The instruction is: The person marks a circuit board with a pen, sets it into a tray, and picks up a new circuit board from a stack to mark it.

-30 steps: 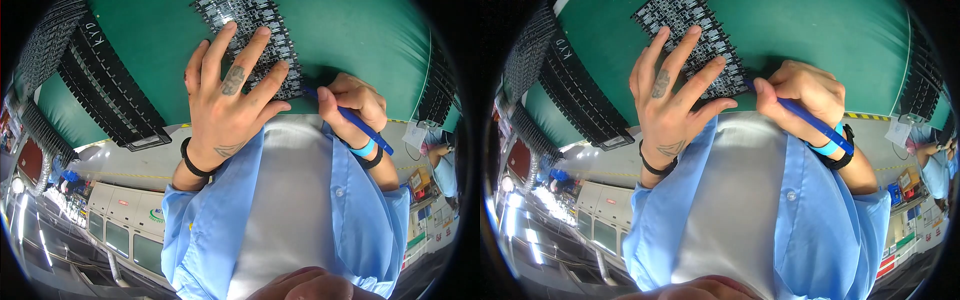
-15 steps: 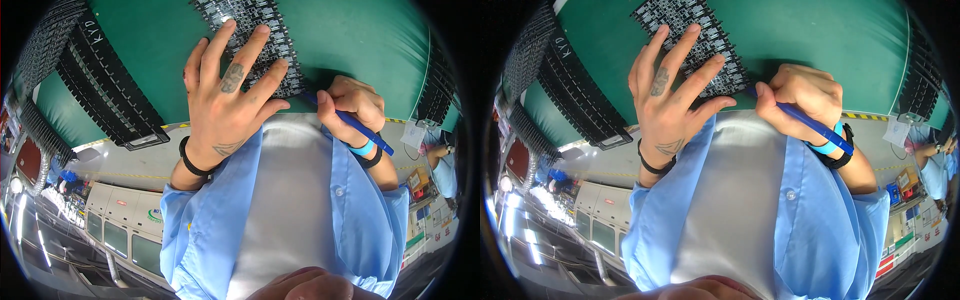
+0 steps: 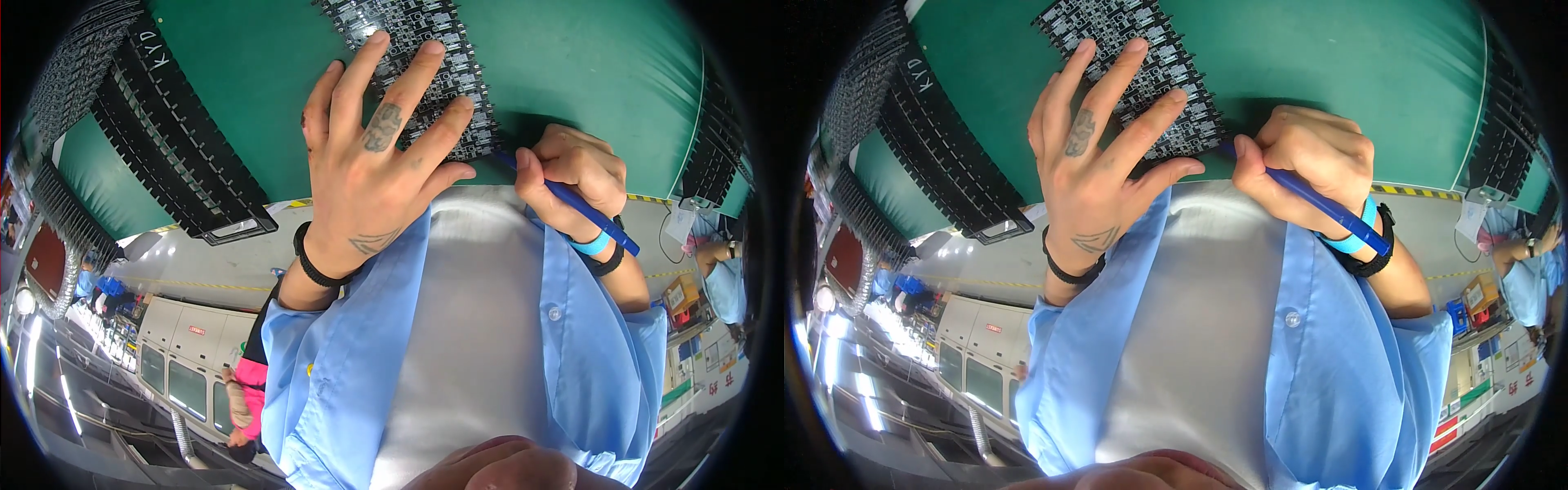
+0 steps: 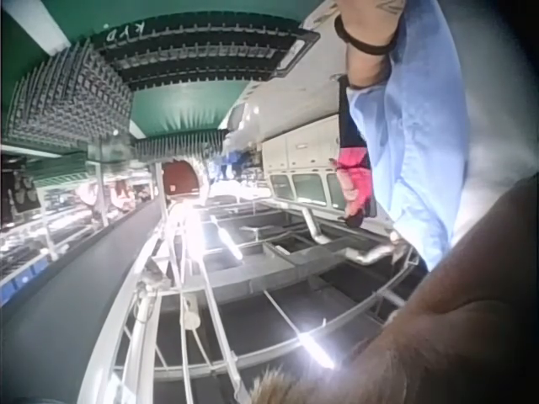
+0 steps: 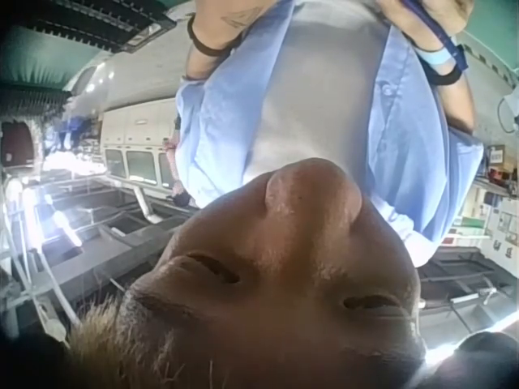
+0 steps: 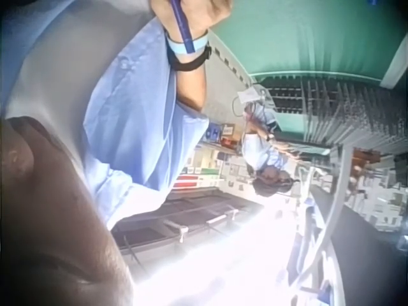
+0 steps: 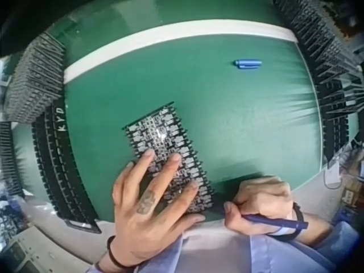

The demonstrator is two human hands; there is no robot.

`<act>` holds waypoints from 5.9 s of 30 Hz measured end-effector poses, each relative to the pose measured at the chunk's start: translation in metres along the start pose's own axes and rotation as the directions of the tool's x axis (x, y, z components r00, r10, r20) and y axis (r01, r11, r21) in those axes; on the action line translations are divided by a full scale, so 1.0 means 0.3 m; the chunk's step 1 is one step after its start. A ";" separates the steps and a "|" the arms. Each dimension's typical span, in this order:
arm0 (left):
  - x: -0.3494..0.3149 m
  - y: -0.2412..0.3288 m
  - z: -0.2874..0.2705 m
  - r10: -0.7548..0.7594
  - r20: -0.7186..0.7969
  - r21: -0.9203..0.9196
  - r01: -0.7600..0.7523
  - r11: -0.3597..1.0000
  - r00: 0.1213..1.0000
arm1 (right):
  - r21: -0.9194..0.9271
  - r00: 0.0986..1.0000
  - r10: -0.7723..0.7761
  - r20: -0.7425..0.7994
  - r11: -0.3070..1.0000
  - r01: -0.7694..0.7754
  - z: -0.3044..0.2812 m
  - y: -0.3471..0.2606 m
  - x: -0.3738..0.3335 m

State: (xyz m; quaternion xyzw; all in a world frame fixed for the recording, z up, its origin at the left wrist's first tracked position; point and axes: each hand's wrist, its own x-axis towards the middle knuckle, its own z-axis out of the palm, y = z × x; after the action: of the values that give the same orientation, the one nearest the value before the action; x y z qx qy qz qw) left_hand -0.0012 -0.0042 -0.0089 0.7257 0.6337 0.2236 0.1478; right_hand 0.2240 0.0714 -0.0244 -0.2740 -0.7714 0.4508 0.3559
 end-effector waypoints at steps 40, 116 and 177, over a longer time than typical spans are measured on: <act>0.255 -0.065 -0.200 0.397 0.495 0.296 -0.580 0.759 0.773 | 0.356 0.950 0.191 -0.247 0.930 -0.095 -0.009 0.005 -0.059; 0.050 0.092 0.015 0.053 0.039 0.184 -0.059 0.981 0.998 | -0.038 0.969 0.135 -0.209 0.989 -0.146 0.004 0.050 0.136; 0.022 0.118 -0.001 0.051 0.102 0.107 -0.062 0.992 0.993 | 0.011 0.981 0.119 -0.154 0.993 -0.119 -0.021 0.005 0.053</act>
State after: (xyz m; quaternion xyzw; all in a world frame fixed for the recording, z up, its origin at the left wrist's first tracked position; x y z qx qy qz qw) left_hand 0.0295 -0.0031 0.0098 0.7605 0.6162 0.1562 0.1326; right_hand 0.2198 0.0870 -0.0188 -0.3534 -0.7235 0.4493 0.3870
